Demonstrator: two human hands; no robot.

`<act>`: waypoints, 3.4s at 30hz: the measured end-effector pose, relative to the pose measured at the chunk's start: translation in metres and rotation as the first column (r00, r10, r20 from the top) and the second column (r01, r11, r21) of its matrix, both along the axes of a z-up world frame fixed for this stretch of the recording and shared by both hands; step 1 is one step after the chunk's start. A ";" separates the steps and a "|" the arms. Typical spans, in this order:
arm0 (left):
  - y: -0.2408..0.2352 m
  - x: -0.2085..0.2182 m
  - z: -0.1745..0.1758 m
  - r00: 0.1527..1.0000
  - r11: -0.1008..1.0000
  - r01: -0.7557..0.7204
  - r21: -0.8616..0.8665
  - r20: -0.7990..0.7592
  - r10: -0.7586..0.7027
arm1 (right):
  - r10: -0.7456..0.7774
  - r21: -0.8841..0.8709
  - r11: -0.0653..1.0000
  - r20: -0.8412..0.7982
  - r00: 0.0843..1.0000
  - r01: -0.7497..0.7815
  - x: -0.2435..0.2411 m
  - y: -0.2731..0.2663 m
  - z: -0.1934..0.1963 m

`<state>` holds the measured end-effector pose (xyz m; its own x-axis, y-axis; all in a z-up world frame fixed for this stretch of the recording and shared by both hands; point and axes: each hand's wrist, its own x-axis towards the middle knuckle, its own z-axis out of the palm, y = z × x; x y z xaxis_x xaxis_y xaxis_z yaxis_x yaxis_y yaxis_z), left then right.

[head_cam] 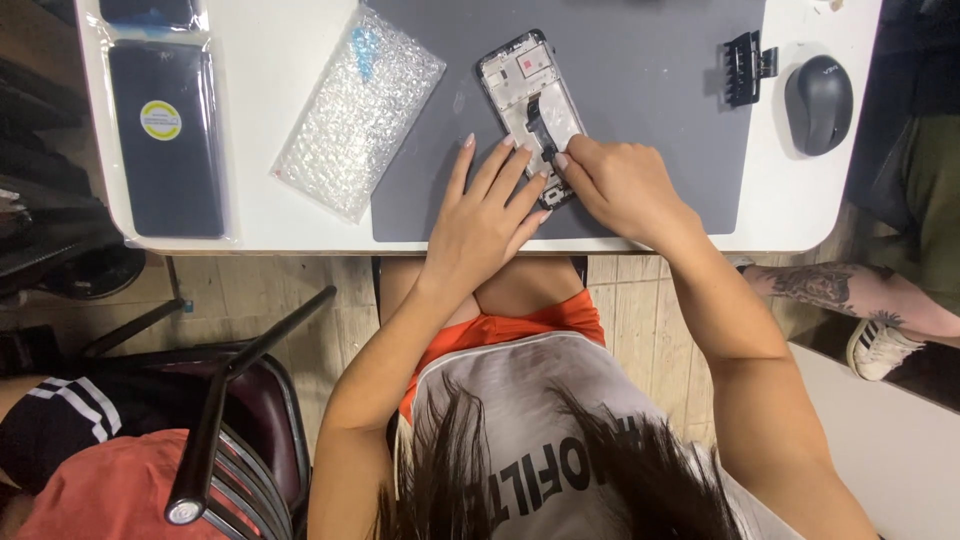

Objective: The person uses both hands to manipulate and connect internal ribbon cables and components inside a disassembled smartphone chassis on a workbench. The person carefully aligns and presses the connectors into place.

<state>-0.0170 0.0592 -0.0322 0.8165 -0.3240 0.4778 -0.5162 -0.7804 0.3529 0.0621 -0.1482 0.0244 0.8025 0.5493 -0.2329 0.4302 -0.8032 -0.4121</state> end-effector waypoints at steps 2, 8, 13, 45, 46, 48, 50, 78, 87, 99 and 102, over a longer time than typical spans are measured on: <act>0.000 -0.001 0.001 1.000 1.000 0.002 0.004 0.004 -0.002 | 0.011 0.012 1.000 -0.012 1.000 -0.011 -0.001 0.000 0.002; 0.000 -0.001 0.000 1.000 0.999 0.011 0.038 0.020 -0.012 | 0.036 0.026 0.999 -0.014 0.999 -0.036 0.002 -0.003 -0.002; 0.000 0.000 -0.004 0.999 0.998 0.029 0.055 0.034 -0.031 | 0.041 0.041 0.998 -0.021 0.999 -0.040 0.003 -0.007 -0.005; 0.000 0.002 -0.006 1.000 0.999 0.017 0.031 0.014 -0.017 | 0.174 -0.165 0.971 -0.002 0.985 -0.172 0.009 0.006 0.006; 0.000 0.002 -0.006 1.000 0.999 0.013 0.032 0.013 -0.014 | 0.177 -0.164 0.971 -0.002 0.984 -0.175 0.009 0.007 0.006; -0.001 0.001 -0.007 1.000 0.999 0.024 0.026 0.014 -0.024 | 0.149 -0.152 0.978 0.006 0.989 -0.146 0.010 0.009 0.006; 0.000 0.002 -0.010 0.999 0.999 0.024 0.024 0.022 -0.024 | 0.159 -0.140 0.978 0.013 0.987 -0.156 0.012 0.008 0.004; -0.001 0.000 -0.010 0.998 0.999 0.042 -0.012 0.042 -0.041 | 0.212 -0.155 0.961 -0.116 0.970 -0.229 0.029 0.007 0.009; -0.001 0.000 -0.007 0.998 0.996 0.058 -0.074 0.002 -0.059 | 0.250 -0.185 0.941 -0.188 0.950 -0.284 0.039 0.008 0.005; 0.001 -0.002 0.021 0.991 0.996 0.077 -0.035 -0.107 -0.080 | 0.182 -0.342 0.905 -0.226 0.957 -0.253 0.038 0.015 -0.004; 0.000 -0.003 0.021 0.992 0.997 0.069 -0.037 -0.105 -0.072 | 0.193 -0.325 0.909 -0.232 0.953 -0.263 0.039 0.016 -0.005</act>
